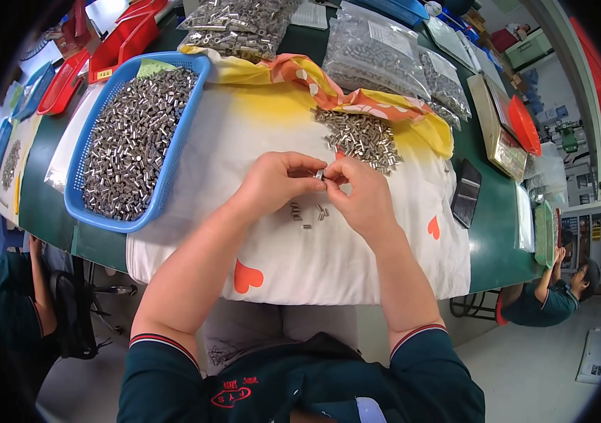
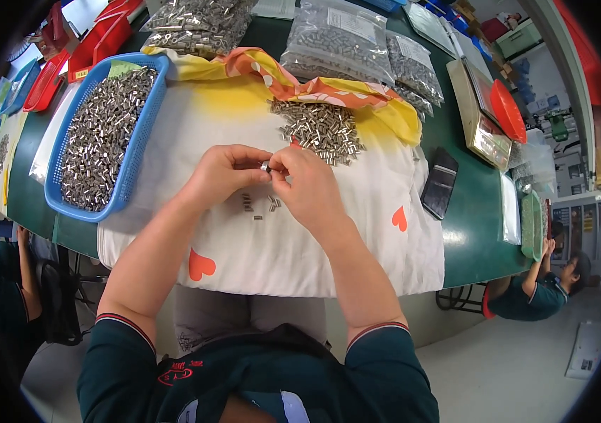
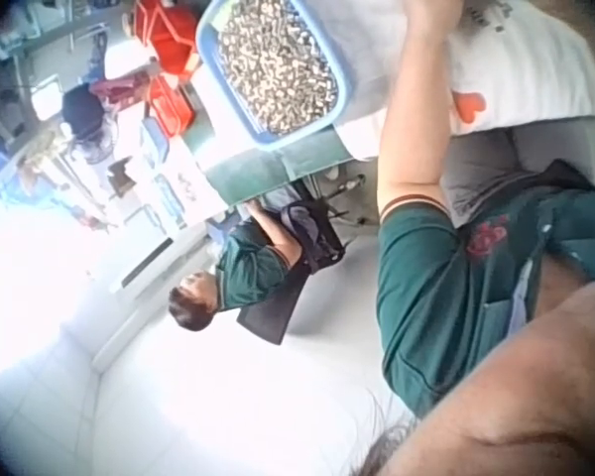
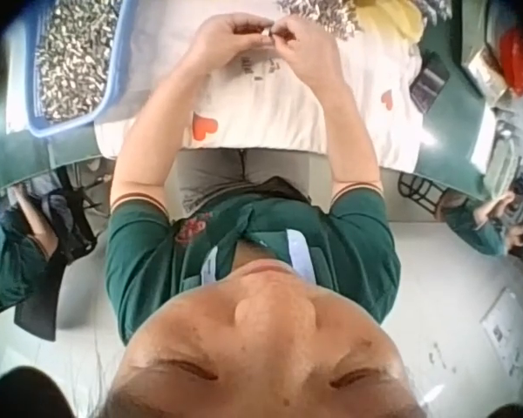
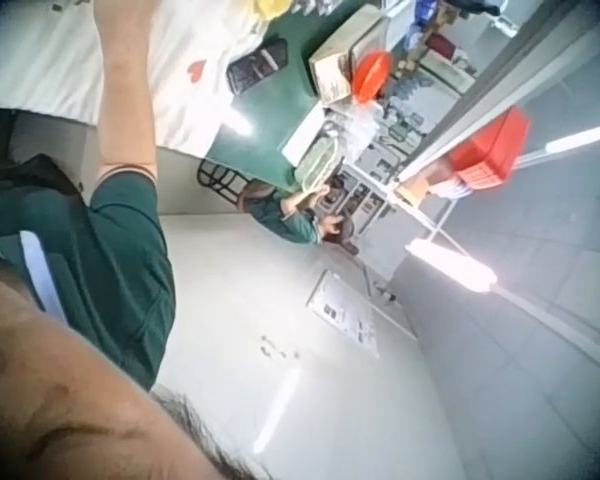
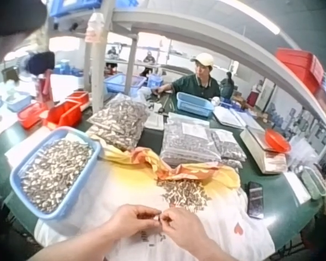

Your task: Assembling small metal hardware components by hand at a manufacturing workstation.

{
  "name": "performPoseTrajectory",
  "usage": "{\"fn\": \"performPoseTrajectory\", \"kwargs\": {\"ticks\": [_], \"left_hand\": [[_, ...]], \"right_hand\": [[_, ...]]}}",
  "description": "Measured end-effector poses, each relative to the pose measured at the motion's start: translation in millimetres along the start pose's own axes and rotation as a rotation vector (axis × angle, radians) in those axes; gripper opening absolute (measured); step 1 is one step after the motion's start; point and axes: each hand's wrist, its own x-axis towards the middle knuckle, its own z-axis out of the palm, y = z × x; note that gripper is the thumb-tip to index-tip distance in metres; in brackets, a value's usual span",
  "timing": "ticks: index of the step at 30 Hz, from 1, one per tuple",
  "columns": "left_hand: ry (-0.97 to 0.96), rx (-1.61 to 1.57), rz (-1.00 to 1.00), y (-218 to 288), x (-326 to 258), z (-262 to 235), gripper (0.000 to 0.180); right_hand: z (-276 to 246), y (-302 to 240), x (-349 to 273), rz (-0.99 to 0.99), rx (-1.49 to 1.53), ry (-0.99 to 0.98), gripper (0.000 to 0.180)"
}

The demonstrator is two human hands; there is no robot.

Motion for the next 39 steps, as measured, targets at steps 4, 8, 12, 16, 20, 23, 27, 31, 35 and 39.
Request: {"fn": "performPoseTrajectory", "kwargs": {"ticks": [4,8,12,16,20,23,27,31,35,39], "left_hand": [[-0.022,-0.007,0.018,4.0,-1.3,-0.2,0.030],[-0.041,-0.132,-0.010,5.3,-2.0,-2.5,0.031],[-0.026,-0.124,-0.056,5.2,-0.1,-3.0,0.031],[-0.027,-0.094,-0.078,6.3,0.0,0.3,0.030],[-0.038,-0.120,-0.050,2.4,0.9,-1.3,0.028],[-0.044,-0.149,-0.045,1.5,1.8,-1.1,0.028],[-0.057,-0.176,-0.048,3.7,0.5,-0.8,0.028],[-0.028,-0.126,-0.029,4.9,1.8,-1.3,0.027],[-0.050,-0.207,-0.036,6.8,2.8,-1.0,0.026],[-0.009,-0.230,-0.060,10.9,-1.3,-2.8,0.026]], "right_hand": [[-8.8,0.4,1.9,0.126,0.239,-0.033,0.010],[-8.9,4.8,3.3,0.143,0.274,-0.094,0.008],[-8.9,14.6,5.4,0.049,0.175,-0.079,0.009],[4.9,36.9,17.9,0.031,-0.132,0.183,0.012],[24.7,37.8,23.7,-0.107,-0.458,0.225,0.014],[24.2,40.1,22.4,-0.039,-0.420,0.191,0.014],[16.1,26.5,14.7,0.008,-0.396,0.062,0.011],[19.4,22.1,14.7,-0.029,-0.379,0.036,0.009],[19.0,20.9,16.2,-0.074,-0.358,0.027,0.011],[12.0,20.8,12.8,-0.008,-0.205,0.089,0.011]]}}
